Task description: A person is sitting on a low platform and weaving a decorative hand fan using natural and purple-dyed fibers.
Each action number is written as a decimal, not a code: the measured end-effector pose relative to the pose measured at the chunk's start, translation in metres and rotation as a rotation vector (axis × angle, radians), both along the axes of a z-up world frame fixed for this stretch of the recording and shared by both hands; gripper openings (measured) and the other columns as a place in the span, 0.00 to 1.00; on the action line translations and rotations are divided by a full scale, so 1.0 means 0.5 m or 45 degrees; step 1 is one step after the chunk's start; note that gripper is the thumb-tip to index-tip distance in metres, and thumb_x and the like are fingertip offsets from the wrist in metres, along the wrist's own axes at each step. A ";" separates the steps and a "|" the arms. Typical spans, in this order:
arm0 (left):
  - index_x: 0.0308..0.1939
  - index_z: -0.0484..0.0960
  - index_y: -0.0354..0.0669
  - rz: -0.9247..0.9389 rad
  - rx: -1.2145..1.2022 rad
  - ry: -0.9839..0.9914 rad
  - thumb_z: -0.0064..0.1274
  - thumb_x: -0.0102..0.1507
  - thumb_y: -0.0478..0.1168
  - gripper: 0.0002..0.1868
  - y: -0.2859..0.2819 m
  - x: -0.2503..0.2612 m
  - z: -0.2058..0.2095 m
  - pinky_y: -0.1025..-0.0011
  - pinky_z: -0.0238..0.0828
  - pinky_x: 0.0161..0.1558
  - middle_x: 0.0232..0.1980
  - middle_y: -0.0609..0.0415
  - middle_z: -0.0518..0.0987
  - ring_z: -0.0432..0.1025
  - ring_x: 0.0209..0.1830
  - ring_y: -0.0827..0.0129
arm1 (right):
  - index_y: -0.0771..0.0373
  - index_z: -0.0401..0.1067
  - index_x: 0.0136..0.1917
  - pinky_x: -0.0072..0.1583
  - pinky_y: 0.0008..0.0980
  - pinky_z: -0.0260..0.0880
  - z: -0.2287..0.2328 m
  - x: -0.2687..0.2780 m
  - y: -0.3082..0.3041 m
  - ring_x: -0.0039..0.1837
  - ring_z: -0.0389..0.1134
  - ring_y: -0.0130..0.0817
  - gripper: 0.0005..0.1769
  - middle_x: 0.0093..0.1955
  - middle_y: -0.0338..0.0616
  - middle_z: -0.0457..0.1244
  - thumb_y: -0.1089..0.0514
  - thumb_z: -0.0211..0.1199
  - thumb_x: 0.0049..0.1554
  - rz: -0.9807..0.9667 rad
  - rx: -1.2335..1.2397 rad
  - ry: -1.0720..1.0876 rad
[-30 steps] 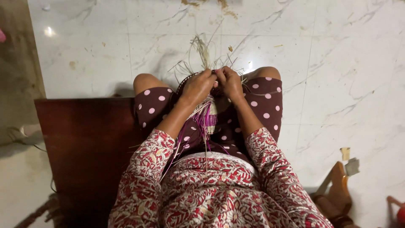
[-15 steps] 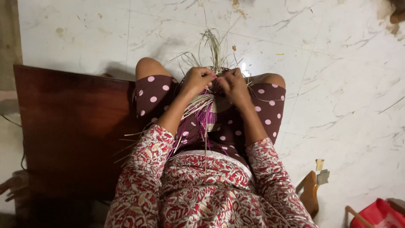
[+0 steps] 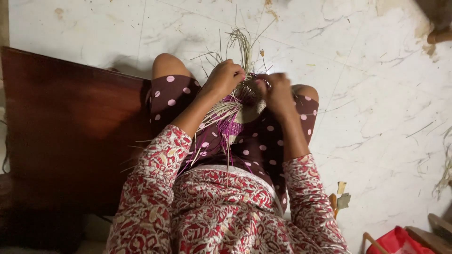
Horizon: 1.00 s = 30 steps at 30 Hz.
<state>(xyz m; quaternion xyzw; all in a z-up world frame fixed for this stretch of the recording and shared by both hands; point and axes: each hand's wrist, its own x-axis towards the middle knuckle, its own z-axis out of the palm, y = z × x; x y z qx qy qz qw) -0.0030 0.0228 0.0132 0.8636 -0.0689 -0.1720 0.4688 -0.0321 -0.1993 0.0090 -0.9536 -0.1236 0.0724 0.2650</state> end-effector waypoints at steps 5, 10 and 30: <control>0.39 0.88 0.42 -0.103 -0.004 -0.040 0.59 0.63 0.37 0.05 0.015 0.013 0.011 0.53 0.74 0.43 0.36 0.42 0.76 0.77 0.41 0.42 | 0.45 0.78 0.51 0.53 0.52 0.69 -0.020 -0.014 0.013 0.49 0.72 0.58 0.14 0.41 0.48 0.69 0.38 0.60 0.65 -0.110 0.135 0.317; 0.35 0.84 0.42 -0.043 0.044 0.098 0.56 0.64 0.35 0.04 0.031 0.023 -0.051 0.51 0.75 0.43 0.41 0.42 0.76 0.77 0.41 0.43 | 0.59 0.78 0.50 0.50 0.55 0.72 0.036 -0.014 0.022 0.47 0.73 0.62 0.11 0.40 0.58 0.70 0.50 0.62 0.62 -0.225 -0.088 0.408; 0.37 0.80 0.34 -0.159 0.180 -0.636 0.52 0.66 0.31 0.04 0.092 -0.018 -0.070 0.49 0.73 0.41 0.37 0.43 0.70 0.72 0.41 0.44 | 0.59 0.80 0.47 0.47 0.61 0.70 0.038 -0.040 0.061 0.46 0.72 0.67 0.24 0.37 0.61 0.69 0.39 0.55 0.65 -0.262 -0.192 0.395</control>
